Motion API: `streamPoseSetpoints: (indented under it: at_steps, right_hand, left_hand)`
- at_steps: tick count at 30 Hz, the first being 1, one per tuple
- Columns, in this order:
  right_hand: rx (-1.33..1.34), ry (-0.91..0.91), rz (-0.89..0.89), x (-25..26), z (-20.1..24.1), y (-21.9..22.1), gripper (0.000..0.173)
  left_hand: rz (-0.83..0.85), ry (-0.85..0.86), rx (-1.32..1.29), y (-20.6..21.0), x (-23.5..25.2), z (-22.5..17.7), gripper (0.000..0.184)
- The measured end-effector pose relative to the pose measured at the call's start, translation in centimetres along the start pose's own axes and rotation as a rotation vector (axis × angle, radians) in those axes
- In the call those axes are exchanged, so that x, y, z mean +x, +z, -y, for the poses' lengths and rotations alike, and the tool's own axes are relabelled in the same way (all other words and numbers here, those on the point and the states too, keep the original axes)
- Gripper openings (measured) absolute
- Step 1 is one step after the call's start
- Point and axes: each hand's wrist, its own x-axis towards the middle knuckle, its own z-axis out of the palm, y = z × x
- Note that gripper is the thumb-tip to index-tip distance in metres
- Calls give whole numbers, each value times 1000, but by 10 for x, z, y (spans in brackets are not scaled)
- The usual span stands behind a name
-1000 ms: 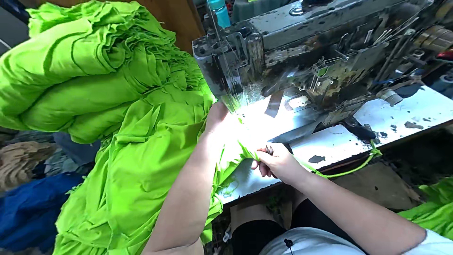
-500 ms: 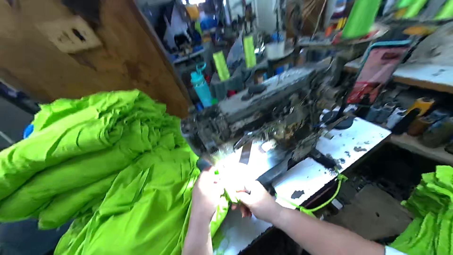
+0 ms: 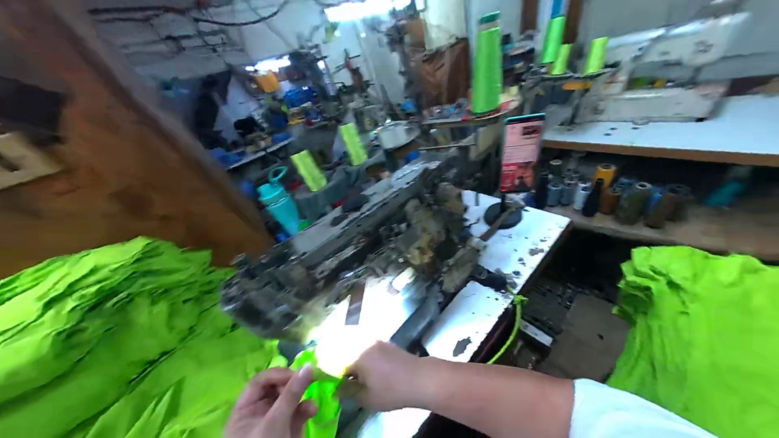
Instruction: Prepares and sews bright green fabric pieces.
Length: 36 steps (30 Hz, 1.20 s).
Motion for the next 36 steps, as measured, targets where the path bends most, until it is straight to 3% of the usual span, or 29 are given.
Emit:
streamPoseSetpoints:
  at_steps: [3, 4, 6, 8, 13, 17, 19, 21, 26, 34, 36]
  right_hand:
    - [156, -56, 118, -14, 11, -4, 28]
    - [143, -122, 109, -18, 12, 1, 27]
    - [98, -230, 99, -18, 11, 9, 24]
    - [78, -189, 221, -12, 14, -1, 24]
    - [137, 24, 211, 0, -26, 3, 31]
    - [115, -60, 21, -10, -33, 11, 31]
    - [120, -63, -22, -8, -34, 14, 31]
    - [172, -32, -23, -5, -38, 17, 31]
    - [393, 16, -31, -3, -48, 24, 24]
    - [435, 32, -41, -2, -44, 22, 19]
    - [427, 57, -27, -1, -42, 20, 19]
  left_hand:
    - [279, 415, 569, -28, 13, 4, 8]
    - [443, 509, 769, -33, 17, -1, 13]
    - [806, 497, 1099, -31, 21, -16, 21]
    - [987, 448, 1315, -24, 23, -29, 14]
    - [1018, 478, 1686, -24, 35, -53, 20]
    - [952, 533, 1830, -20, 55, -38, 26]
    - [978, 408, 1886, -14, 59, -43, 29]
    - [977, 333, 1885, -10, 62, -46, 28]
    - [907, 585, 1812, -16, 61, -34, 28]
    - [987, 577, 1737, -12, 53, -23, 28]
    - [964, 640, 1668, -18, 54, -14, 26]
